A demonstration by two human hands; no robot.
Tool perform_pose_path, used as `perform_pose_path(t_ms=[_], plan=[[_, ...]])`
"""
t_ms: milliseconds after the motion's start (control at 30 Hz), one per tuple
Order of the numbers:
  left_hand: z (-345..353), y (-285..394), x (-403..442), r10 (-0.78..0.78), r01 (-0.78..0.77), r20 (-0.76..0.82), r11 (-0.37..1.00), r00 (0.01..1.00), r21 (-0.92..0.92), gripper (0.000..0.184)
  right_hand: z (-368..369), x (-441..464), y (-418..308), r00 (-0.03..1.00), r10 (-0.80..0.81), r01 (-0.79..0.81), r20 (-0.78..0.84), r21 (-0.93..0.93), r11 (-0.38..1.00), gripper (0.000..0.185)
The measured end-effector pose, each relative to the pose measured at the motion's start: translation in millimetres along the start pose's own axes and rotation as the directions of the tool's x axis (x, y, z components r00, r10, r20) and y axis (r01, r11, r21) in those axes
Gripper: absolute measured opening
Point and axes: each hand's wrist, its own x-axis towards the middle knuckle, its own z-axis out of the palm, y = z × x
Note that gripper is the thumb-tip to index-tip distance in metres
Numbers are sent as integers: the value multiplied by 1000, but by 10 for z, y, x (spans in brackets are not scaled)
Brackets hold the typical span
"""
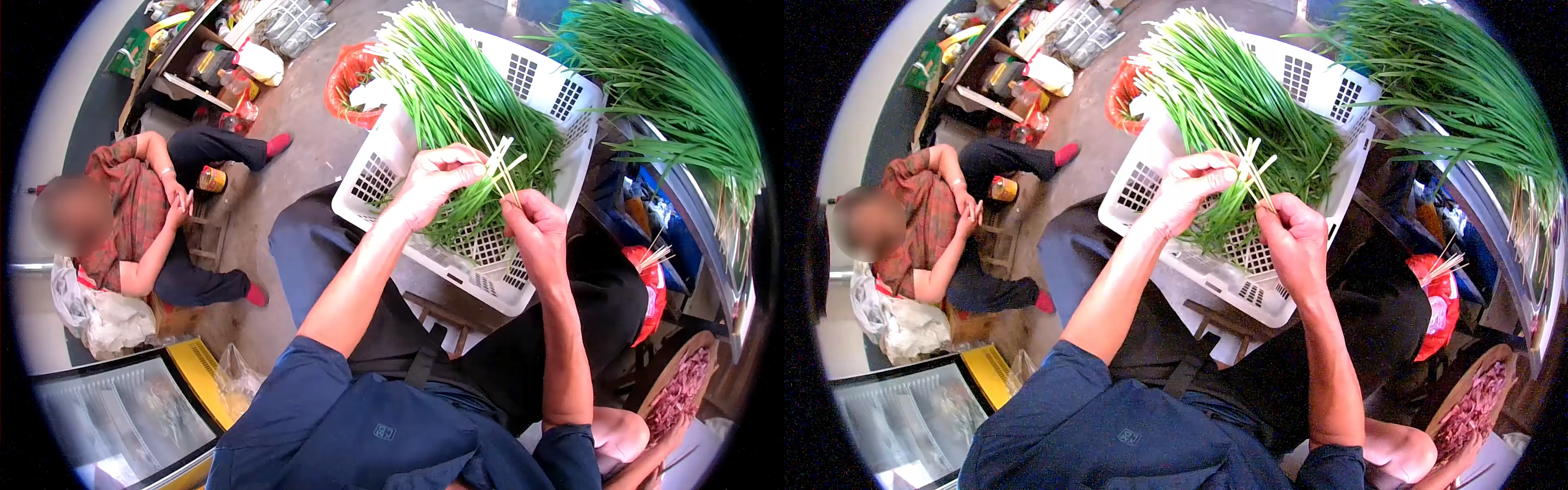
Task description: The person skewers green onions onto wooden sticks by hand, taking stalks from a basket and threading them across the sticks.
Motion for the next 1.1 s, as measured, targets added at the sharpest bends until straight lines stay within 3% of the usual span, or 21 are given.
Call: perform_pose_path(t_ms=[33,67,167,233,300,333,400,500,567,600,633,700,733,767,833,1000,1100], plan=[[-25,31,39,-68,69,-33,996,997,52,6,5,11,0,1000,-2,2,-2,3,1000,10],[-49,69,103,-39,43,-90,998,995,38,8,12,21,-1,1000,-17,17,-23,-15,1000,10],[-432,-10,541,211,-92,-330,935,920,341,14,4,29,-24,997,-30,28,-64,-26,999,10],[-584,-10,803,353,-46,-484,842,801,538,20,-5,35,-36,996,-33,32,-79,-22,999,10],[-778,45,1019,372,247,-495,545,785,801,28,-26,35,-22,993,-65,55,-101,-94,994,10],[-881,-28,1098,513,191,-397,408,761,893,30,-32,30,-23,993,-58,49,-101,-86,995,10],[-963,-93,1173,576,170,-338,326,744,930,28,-44,21,-30,993,-58,49,-107,-87,995,10],[-818,-66,1090,568,141,-390,433,725,890,21,-48,22,-27,990,-72,61,-120,-86,994,9],[-695,7,937,462,39,-420,635,781,772,17,-55,15,-33,990,-67,57,-125,-83,995,9],[-687,53,846,409,-37,-342,685,846,727,12,-54,17,-32,990,-67,57,-125,-80,995,9],[-652,83,784,409,-34,-343,683,845,730,12,-49,18,-30,989,-79,69,-128,-84,994,9],[-556,149,651,460,-308,-260,831,849,464,6,-38,10,-39,988,-92,82,-123,-86,993,9],[-438,254,551,430,-353,-206,877,879,327,6,-36,5,-55,991,-77,68,-109,-82,994,9],[-357,331,469,435,-356,-207,875,876,329,6,-36,3,-68,993,-63,55,-97,-78,995,9],[-265,412,366,299,-291,-215,954,930,70,7,-33,-5,-61,995,-53,47,-81,-77,996,10],[-245,361,283,292,-293,-212,956,933,25,12,3,-18,-24,996,-74,73,-55,-13,997,8],[-140,451,230,198,-226,-300,972,933,-61,6,10,-29,-26,997,-68,69,-33,4,998,8]])
